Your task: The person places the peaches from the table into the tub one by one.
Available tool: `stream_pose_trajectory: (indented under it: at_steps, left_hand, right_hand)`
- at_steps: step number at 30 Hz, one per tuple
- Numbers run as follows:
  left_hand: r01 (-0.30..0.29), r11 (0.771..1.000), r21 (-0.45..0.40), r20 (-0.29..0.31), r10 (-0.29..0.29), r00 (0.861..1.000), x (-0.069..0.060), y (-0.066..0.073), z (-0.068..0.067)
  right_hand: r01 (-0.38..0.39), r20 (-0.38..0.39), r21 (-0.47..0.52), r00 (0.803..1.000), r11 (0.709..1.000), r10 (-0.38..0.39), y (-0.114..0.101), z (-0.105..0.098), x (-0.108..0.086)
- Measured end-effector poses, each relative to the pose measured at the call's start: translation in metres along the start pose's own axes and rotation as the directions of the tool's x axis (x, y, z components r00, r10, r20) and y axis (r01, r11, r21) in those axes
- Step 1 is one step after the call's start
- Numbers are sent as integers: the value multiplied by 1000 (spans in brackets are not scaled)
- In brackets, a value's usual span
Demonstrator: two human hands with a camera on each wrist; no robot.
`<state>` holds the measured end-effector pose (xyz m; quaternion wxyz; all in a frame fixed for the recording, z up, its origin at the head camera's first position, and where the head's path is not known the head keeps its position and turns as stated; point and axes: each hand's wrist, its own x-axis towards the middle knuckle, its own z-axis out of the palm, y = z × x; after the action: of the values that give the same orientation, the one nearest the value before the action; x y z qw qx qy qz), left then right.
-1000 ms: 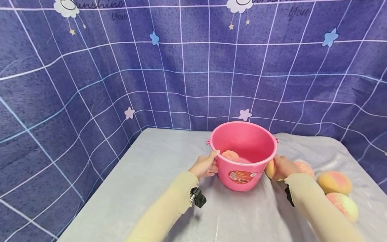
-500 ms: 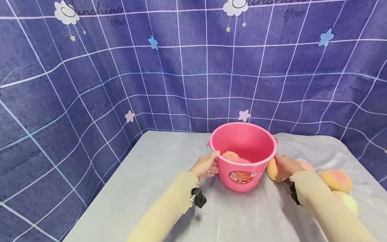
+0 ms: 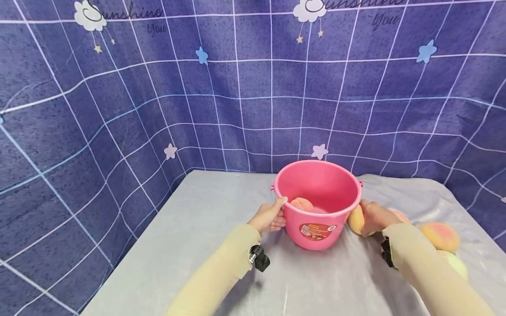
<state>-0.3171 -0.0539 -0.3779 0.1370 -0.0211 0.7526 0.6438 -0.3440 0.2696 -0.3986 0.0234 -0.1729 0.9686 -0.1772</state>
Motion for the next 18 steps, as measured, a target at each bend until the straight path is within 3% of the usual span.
stream_pose_trajectory:
  at_steps: [5,11,18]
  left_hand:
    - [-17,1000,-7,-19,17,1000,0,3,-2]
    - [-20,1000,-15,-17,19,1000,0,4,0]
    - [-10,1000,-10,-29,10,1000,0,-2,3]
  right_hand:
    - [50,-94,28,994,998,-47,-2,-4,2]
    - [50,-111,48,993,998,-44,-8,-15,-4]
    - [160,-171,-50,971,986,-166,-12,-24,-12]
